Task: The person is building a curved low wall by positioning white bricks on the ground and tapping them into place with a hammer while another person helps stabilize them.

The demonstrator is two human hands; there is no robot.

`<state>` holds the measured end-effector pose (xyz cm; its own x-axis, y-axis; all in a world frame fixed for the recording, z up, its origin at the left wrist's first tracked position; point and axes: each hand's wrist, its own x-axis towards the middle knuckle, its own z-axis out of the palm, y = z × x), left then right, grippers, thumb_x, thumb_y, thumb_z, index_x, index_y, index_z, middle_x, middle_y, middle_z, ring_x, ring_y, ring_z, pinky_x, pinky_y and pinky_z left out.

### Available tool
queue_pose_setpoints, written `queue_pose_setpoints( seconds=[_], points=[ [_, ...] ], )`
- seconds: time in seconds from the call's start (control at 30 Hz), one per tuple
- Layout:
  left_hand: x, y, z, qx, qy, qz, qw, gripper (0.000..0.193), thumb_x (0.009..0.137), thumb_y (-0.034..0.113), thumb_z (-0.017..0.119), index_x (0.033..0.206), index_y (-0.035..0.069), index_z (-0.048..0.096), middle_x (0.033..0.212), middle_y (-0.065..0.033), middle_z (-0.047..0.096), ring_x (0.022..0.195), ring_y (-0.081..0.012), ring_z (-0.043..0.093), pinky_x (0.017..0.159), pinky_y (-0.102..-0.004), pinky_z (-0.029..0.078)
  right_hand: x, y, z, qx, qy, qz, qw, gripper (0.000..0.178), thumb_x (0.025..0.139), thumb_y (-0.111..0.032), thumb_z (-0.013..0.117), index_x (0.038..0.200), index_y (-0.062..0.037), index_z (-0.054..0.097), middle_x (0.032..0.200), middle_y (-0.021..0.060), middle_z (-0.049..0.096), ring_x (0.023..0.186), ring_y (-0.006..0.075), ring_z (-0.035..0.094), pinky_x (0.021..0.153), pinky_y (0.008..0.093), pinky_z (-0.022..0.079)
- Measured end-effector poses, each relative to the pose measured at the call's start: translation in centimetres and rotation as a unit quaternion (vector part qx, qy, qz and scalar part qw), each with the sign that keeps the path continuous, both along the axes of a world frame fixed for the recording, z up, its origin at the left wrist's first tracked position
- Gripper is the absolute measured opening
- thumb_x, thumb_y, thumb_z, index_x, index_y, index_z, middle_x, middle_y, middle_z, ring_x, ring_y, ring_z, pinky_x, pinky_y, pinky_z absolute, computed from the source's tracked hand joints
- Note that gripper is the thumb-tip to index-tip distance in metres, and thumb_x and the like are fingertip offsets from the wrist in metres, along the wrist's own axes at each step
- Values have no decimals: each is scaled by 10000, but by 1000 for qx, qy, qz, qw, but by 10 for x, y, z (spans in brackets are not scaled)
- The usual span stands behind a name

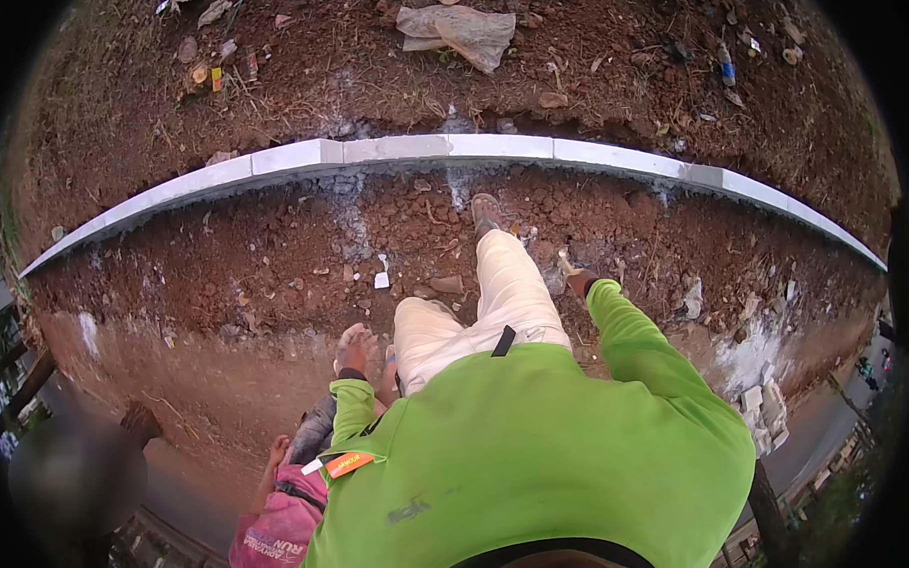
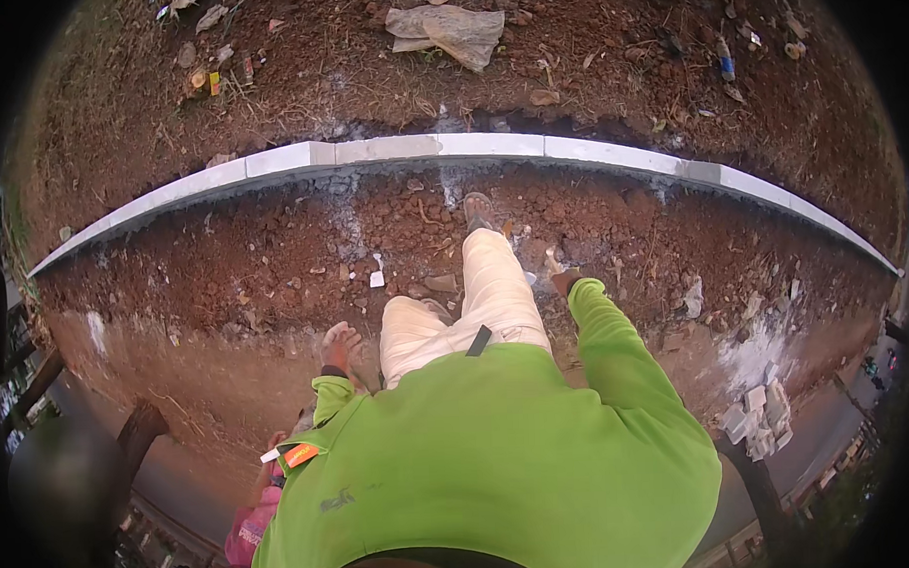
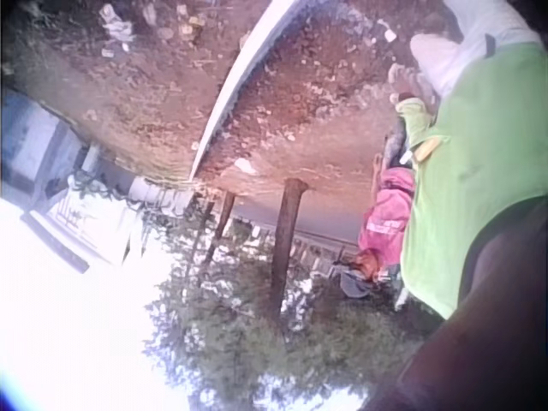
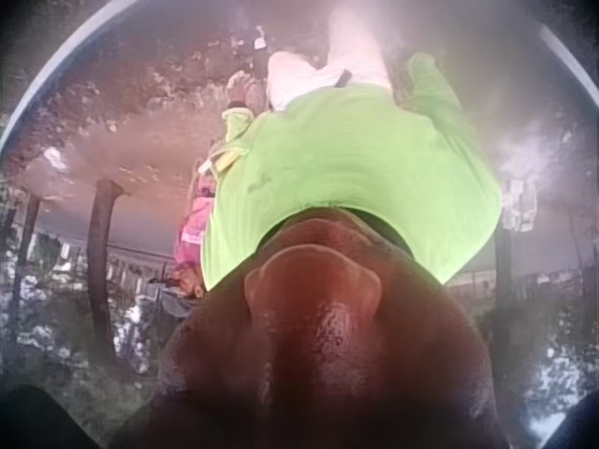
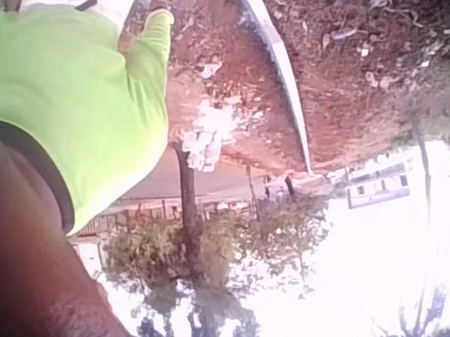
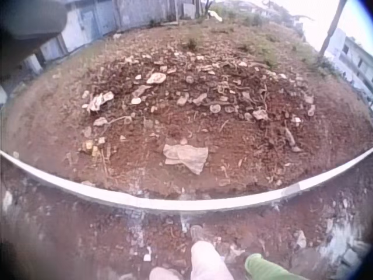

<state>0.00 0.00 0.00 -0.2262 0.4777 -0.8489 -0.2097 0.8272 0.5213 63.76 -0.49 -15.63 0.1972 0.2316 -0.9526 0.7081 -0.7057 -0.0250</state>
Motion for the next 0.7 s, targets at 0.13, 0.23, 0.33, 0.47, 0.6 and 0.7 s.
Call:
queue_pose_setpoints(
  seconds=[0.13,0.23,0.33,0.47,0.6,0.7],
  points=[
    [27,53,52,60,38,14,997,319,977,244,653,1262,113,597,1081,-46,676,900,-185,690,730,-312,549,4,139,100,51,8,-70,996,368,973,-377,538,972,-39,683,737,112,650,541,233,617,505,415,477],
    [39,59,50,41,31,28,998,309,972,205,663,1256,99,604,1056,-34,672,884,-171,687,689,-295,541,3,192,139,157,77,-208,962,277,993,-305,523,1026,-58,643,675,72,590,508,198,574,456,386,450],
    [38,44,8,22,-28,43,998,301,962,209,677,1235,100,612,1036,-35,684,857,-156,685,662,-292,531,-5,219,145,197,122,-274,933,271,1000,-298,517,1067,-59,626,677,47,574,528,198,559,488,369,454],
    [53,80,-17,27,2,-12,1000,242,965,156,651,1192,77,625,1002,-41,696,815,-153,679,641,-292,525,-41,260,141,336,69,-104,934,407,996,-398,528,1071,-10,629,758,55,640,671,241,601,637,374,477],
    [53,81,-102,71,-11,34,997,247,964,134,646,1201,66,624,966,-50,700,787,-163,679,665,-303,553,-110,296,133,333,139,-104,927,397,1009,-417,516,1097,-43,617,745,34,580,628,166,556,574,319,449],
    [53,129,-154,75,-64,82,992,276,962,172,660,1207,50,623,1024,-74,697,857,-187,699,734,-312,581,-165,343,115,260,179,-142,938,351,1019,-405,508,1107,-81,612,717,16,523,569,108,506,509,271,420]
  ],
)
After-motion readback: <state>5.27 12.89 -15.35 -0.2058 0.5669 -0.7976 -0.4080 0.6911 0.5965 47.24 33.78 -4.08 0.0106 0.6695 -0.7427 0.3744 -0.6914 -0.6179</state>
